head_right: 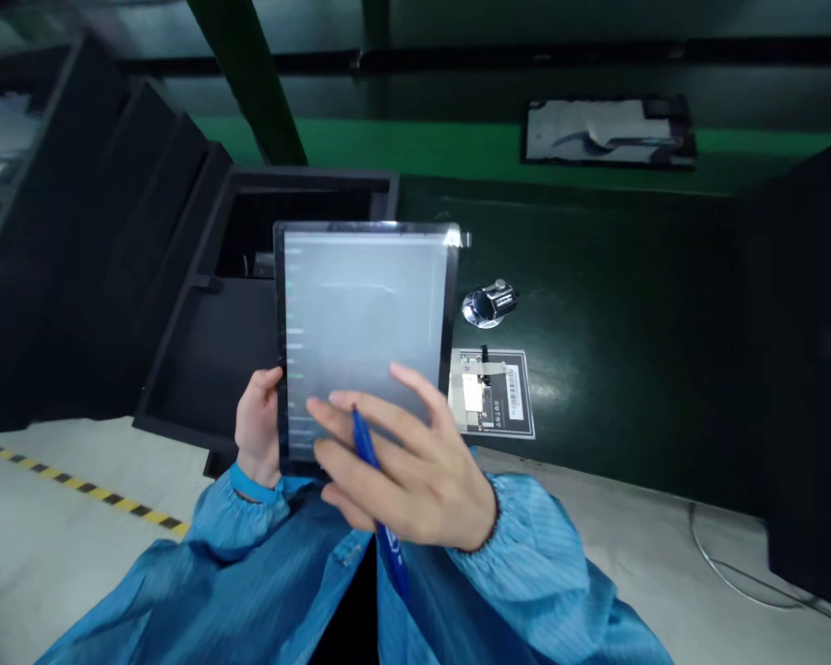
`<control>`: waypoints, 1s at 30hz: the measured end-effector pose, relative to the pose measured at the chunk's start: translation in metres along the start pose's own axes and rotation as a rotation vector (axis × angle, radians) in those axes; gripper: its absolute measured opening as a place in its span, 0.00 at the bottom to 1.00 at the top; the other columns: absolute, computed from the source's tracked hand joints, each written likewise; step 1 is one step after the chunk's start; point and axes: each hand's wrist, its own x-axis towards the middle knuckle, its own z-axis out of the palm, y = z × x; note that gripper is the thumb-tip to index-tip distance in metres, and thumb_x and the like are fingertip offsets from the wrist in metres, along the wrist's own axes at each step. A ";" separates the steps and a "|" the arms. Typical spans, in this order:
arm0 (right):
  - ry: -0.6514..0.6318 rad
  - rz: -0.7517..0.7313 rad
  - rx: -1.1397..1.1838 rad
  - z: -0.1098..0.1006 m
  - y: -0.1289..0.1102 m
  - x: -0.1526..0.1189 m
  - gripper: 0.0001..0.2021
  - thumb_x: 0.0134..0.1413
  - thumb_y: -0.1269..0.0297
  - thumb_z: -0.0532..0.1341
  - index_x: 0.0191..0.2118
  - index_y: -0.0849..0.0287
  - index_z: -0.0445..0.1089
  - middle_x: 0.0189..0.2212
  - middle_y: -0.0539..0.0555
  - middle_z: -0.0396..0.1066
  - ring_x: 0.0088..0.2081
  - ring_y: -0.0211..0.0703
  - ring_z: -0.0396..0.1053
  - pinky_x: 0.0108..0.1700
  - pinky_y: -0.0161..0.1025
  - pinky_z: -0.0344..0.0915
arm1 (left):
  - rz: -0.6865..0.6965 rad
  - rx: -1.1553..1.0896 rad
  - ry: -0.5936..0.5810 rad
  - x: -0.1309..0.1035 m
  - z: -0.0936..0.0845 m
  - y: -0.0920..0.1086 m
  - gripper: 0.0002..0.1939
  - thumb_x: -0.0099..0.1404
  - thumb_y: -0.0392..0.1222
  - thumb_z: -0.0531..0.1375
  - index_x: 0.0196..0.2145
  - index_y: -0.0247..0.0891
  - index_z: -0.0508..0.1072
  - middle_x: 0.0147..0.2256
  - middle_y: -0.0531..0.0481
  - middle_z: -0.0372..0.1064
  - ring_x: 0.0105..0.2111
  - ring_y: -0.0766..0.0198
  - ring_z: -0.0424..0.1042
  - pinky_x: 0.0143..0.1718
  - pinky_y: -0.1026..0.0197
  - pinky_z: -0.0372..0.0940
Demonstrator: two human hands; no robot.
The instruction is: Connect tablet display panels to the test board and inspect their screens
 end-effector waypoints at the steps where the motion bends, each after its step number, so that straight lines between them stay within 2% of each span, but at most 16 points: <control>1: -0.021 -0.046 0.026 0.001 -0.004 -0.004 0.13 0.73 0.62 0.52 0.41 0.54 0.73 0.48 0.51 0.81 0.54 0.41 0.74 0.70 0.54 0.58 | 0.021 -0.002 0.036 0.001 0.001 0.001 0.17 0.55 0.48 0.59 0.39 0.38 0.79 0.42 0.44 0.82 0.52 0.41 0.77 0.54 0.45 0.70; 4: -0.086 -0.107 0.085 0.003 -0.013 -0.019 0.14 0.73 0.65 0.53 0.38 0.56 0.75 0.43 0.52 0.82 0.53 0.38 0.75 0.68 0.52 0.61 | 0.100 -0.017 0.136 0.004 0.003 0.002 0.17 0.57 0.46 0.57 0.41 0.37 0.79 0.41 0.45 0.82 0.50 0.41 0.78 0.53 0.45 0.71; 11: -0.157 -0.197 0.172 0.009 -0.013 -0.034 0.15 0.73 0.64 0.53 0.37 0.60 0.75 0.39 0.55 0.82 0.54 0.39 0.74 0.67 0.50 0.63 | 0.117 -0.069 0.143 0.006 0.001 0.002 0.18 0.61 0.45 0.55 0.43 0.37 0.78 0.41 0.47 0.82 0.51 0.42 0.78 0.54 0.45 0.71; 14: -0.163 -0.112 0.115 0.013 -0.011 -0.031 0.14 0.73 0.62 0.54 0.40 0.61 0.74 0.46 0.55 0.81 0.54 0.42 0.74 0.68 0.53 0.61 | 0.146 -0.080 0.088 0.006 0.001 0.001 0.18 0.63 0.45 0.55 0.47 0.39 0.77 0.45 0.48 0.81 0.55 0.43 0.75 0.57 0.45 0.69; 17: -0.080 -0.030 0.067 0.014 -0.010 -0.028 0.16 0.74 0.60 0.51 0.42 0.61 0.74 0.47 0.56 0.81 0.54 0.43 0.73 0.70 0.53 0.57 | 0.178 -0.071 0.035 0.007 0.000 -0.001 0.19 0.62 0.46 0.56 0.48 0.39 0.77 0.48 0.48 0.80 0.57 0.43 0.73 0.59 0.45 0.66; 20: -0.039 -0.061 0.095 0.012 -0.011 -0.029 0.17 0.75 0.62 0.50 0.41 0.61 0.74 0.45 0.56 0.82 0.52 0.41 0.75 0.70 0.50 0.56 | 0.175 -0.063 0.019 0.008 -0.002 -0.001 0.19 0.62 0.46 0.56 0.48 0.39 0.76 0.49 0.47 0.80 0.57 0.43 0.73 0.59 0.45 0.67; 26: -0.130 -0.139 0.177 0.008 -0.018 -0.035 0.17 0.74 0.64 0.51 0.40 0.61 0.75 0.42 0.56 0.82 0.51 0.40 0.75 0.66 0.50 0.62 | 0.177 -0.026 0.027 0.009 -0.004 -0.002 0.18 0.62 0.48 0.56 0.46 0.39 0.77 0.46 0.47 0.80 0.57 0.43 0.73 0.57 0.46 0.68; 30: -0.118 -0.146 0.164 0.011 -0.019 -0.036 0.16 0.73 0.65 0.51 0.39 0.60 0.75 0.42 0.55 0.82 0.51 0.39 0.75 0.65 0.50 0.64 | 0.221 0.010 0.082 0.011 -0.006 -0.001 0.15 0.62 0.48 0.56 0.40 0.40 0.78 0.41 0.48 0.81 0.56 0.44 0.75 0.56 0.47 0.69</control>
